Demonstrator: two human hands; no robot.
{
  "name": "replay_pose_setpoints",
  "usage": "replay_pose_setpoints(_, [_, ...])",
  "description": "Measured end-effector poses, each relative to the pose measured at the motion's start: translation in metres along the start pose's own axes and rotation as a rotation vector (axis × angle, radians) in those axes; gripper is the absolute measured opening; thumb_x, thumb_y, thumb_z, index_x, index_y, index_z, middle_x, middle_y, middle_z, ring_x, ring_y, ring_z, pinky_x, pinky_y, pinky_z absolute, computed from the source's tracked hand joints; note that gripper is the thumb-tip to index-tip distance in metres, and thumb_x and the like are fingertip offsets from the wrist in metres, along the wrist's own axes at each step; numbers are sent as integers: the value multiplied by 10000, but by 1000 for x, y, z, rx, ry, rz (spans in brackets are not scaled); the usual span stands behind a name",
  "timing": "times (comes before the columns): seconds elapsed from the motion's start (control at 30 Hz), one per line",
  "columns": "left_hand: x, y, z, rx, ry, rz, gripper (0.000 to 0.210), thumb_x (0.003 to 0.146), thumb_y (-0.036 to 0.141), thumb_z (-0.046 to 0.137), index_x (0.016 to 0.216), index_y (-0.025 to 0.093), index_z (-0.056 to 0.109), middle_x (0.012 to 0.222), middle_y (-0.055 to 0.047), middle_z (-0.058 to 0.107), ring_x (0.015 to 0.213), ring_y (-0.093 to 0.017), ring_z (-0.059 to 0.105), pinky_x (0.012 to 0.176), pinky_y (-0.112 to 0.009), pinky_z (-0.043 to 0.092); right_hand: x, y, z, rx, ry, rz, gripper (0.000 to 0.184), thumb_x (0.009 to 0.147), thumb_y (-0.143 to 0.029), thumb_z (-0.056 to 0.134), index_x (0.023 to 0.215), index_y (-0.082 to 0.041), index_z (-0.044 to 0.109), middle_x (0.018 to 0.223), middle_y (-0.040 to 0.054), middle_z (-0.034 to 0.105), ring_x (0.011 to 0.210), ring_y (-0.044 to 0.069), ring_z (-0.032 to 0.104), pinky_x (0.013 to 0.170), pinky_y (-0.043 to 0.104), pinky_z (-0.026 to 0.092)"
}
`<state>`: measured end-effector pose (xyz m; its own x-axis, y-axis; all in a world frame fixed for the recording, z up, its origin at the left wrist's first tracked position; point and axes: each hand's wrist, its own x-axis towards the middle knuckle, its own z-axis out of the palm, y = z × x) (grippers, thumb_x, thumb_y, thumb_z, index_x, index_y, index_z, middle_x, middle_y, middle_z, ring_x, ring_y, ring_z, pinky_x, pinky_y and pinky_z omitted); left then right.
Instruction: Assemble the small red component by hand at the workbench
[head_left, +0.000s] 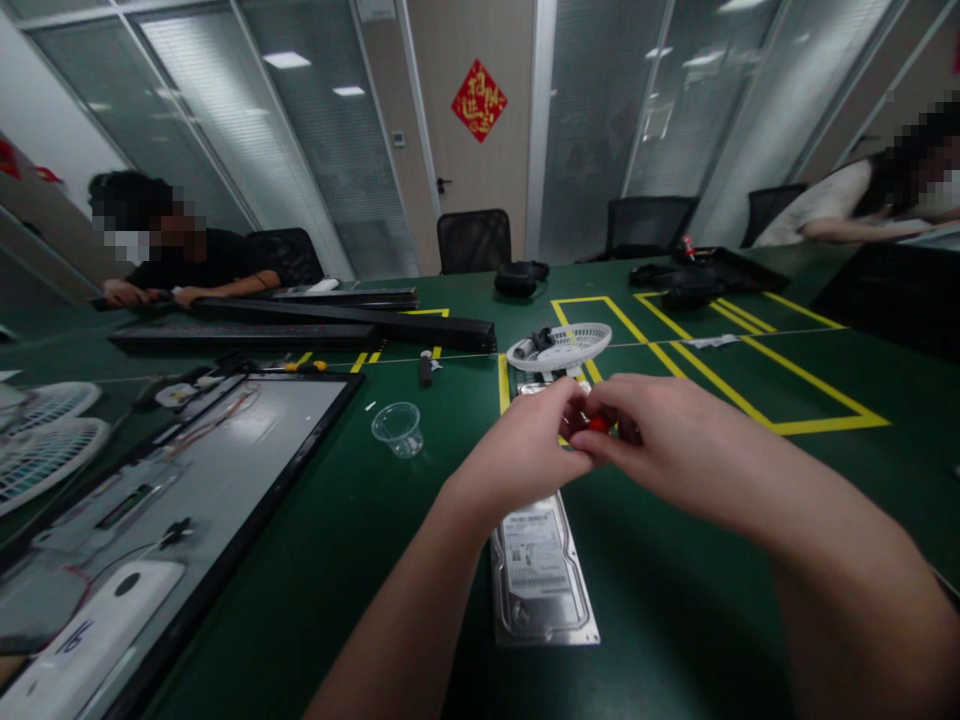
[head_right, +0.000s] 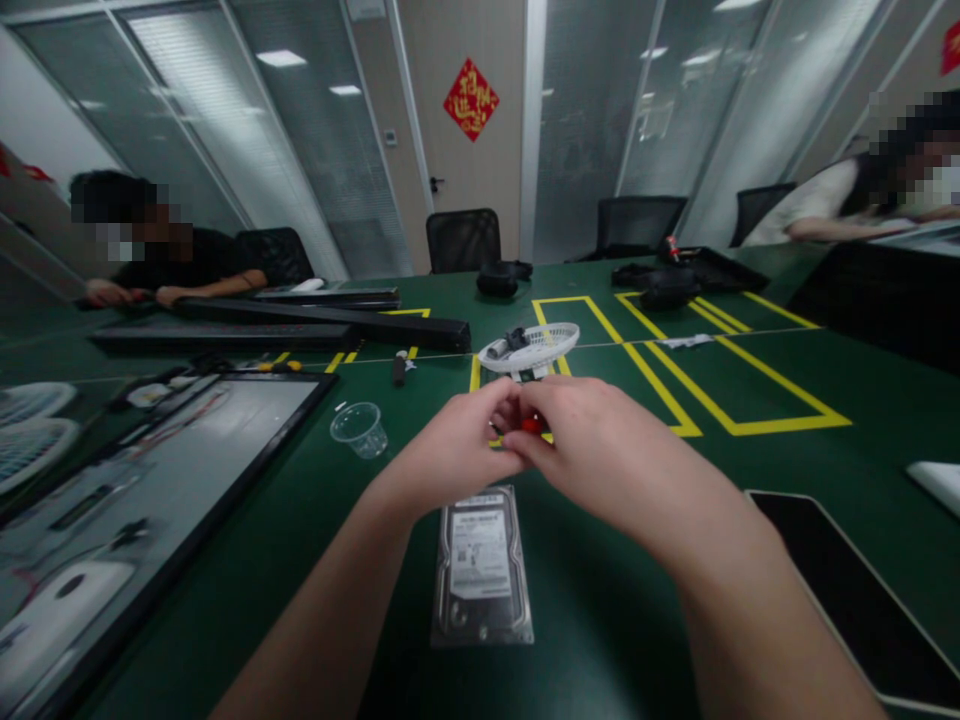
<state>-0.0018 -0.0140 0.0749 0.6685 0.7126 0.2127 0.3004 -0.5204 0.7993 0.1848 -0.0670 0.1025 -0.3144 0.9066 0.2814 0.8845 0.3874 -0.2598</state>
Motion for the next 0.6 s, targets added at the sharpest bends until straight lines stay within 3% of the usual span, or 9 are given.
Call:
replay_pose_setpoints(0.1, [-1, 0, -1, -1, 13, 16, 293, 820, 106, 689, 1097, 189, 643, 1143, -90, 775, 1037, -250, 741, 871, -364, 582, -2, -1, -3, 46, 7, -76, 274, 958, -119, 658, 1187, -238, 752, 1144, 74, 755, 974, 248, 707, 805, 358, 510])
replay_pose_setpoints(0.2, [-2, 1, -1, -4, 26, 31, 236, 834, 111, 670, 1050, 195, 625, 1102, -77, 769, 1026, -247, 739, 857, -362, 570, -2, -1, -3, 82, 5, -124, 355, 934, -13, 567, 1126, -245, 755, 1180, 70, 739, 979, 223, 711, 833, 342, 514])
replay_pose_setpoints(0.3, [-1, 1, 0, -27, 24, 20, 257, 834, 130, 694, 1079, 187, 642, 1124, -76, 775, 1030, -238, 740, 866, -353, 572, 1, 0, -1, 44, 5, -90, 267, 950, -60, 595, 1051, -229, 775, 1078, 73, 762, 909, 231, 710, 774, 344, 500])
replay_pose_setpoints(0.43, [1, 0, 1, 22, 0, -9, 223, 815, 151, 719, 1033, 181, 680, 1057, -68, 791, 957, -237, 737, 809, -347, 561, 2, 0, 0, -24, 6, 16, 113, 988, -280, 700, 996, -213, 791, 895, 68, 769, 778, 243, 691, 645, 346, 451])
replay_pose_setpoints(0.5, [1, 0, 0, 23, 1, -16, 240, 807, 115, 693, 1038, 181, 679, 1052, -70, 794, 938, -231, 740, 789, -336, 561, 1, -1, -1, -18, 22, 11, 123, 986, -286, 710, 1037, -215, 796, 929, 71, 781, 795, 241, 702, 648, 341, 462])
replay_pose_setpoints(0.6, [0, 0, 0, -2, 22, -17, 322, 816, 97, 682, 1124, 185, 659, 1128, -86, 793, 997, -239, 752, 827, -339, 581, -1, -1, -2, 31, 54, -74, 251, 957, -144, 677, 1166, -232, 785, 1093, 76, 785, 890, 232, 726, 739, 335, 514])
